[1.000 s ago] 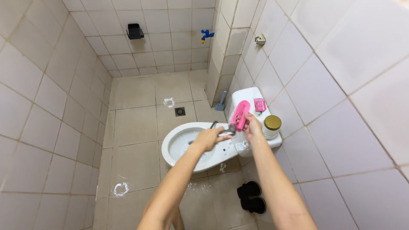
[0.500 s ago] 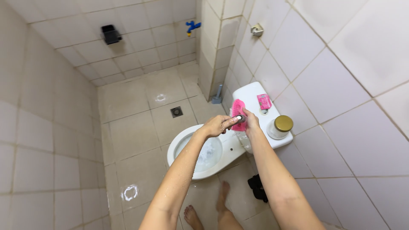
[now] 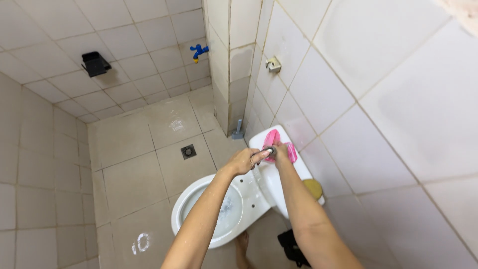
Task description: The person cleans a bathroom using a handheld bidet sprayer and a pink brush. They rinse the floor, scrub the toilet bowl, and wash the tiled walls near the toilet.
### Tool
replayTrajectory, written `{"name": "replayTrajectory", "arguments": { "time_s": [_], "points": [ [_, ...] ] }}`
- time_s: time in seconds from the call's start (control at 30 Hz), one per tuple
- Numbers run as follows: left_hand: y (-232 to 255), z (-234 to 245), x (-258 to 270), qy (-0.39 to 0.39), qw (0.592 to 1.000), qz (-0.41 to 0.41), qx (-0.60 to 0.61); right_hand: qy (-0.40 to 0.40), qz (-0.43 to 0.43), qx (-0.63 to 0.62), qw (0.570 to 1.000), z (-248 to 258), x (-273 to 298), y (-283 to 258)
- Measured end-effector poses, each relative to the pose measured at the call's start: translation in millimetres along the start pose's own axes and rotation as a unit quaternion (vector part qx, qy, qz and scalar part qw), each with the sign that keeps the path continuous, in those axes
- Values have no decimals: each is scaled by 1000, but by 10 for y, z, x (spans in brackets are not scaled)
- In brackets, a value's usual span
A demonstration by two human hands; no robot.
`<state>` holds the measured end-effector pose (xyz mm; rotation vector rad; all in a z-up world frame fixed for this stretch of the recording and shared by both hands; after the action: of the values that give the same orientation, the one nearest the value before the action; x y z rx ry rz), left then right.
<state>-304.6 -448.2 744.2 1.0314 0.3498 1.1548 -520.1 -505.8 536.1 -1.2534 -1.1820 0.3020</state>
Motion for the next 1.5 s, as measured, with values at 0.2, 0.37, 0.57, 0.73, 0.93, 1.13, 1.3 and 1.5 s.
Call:
{"name": "replayTrajectory", "arguments": {
  "time_s": [0.2, 0.37, 0.57, 0.73, 0.93, 1.13, 1.3, 1.5],
  "points": [
    [47, 35, -335, -31, 998, 41, -20, 175, 62, 258, 948, 91, -125, -78],
    [114, 84, -410, -19, 998, 55, -17, 384, 351, 344, 782, 148, 191, -450],
    [358, 227, -386, 77, 996, -5, 39, -141, -39, -398, 906, -507, 41, -877],
    [680, 553, -408, 195, 974, -67, 95, -171, 76, -314, 931, -1063, 1022, -1853],
    [1249, 1191, -196, 266, 960, -80, -31, -269, 256, -61, 927, -1451, 2620, -2269],
    [756, 1589, 97, 213, 970, 9, 115, -122, 252, -46, 959, -1303, 2526, -2213],
    [-532, 1645, 426, 235, 964, 29, 120, -160, 336, -181, 910, -1165, 2261, -2677],
    [-1492, 1545, 915, 230, 959, 163, 41, -208, 295, -268, 893, -1300, 1942, -2764]
  ]
}}
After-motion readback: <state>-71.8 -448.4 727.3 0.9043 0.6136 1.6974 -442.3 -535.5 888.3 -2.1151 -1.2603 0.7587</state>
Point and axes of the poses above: each hand's wrist, its own x-axis away from the middle knuckle, its own z-axis out of the back of the hand, y = z × x, the point moved 3 cm from there along -x, towards the middle knuckle, and after that the axes turned 7 degrees about y, right-handed, at the moved point
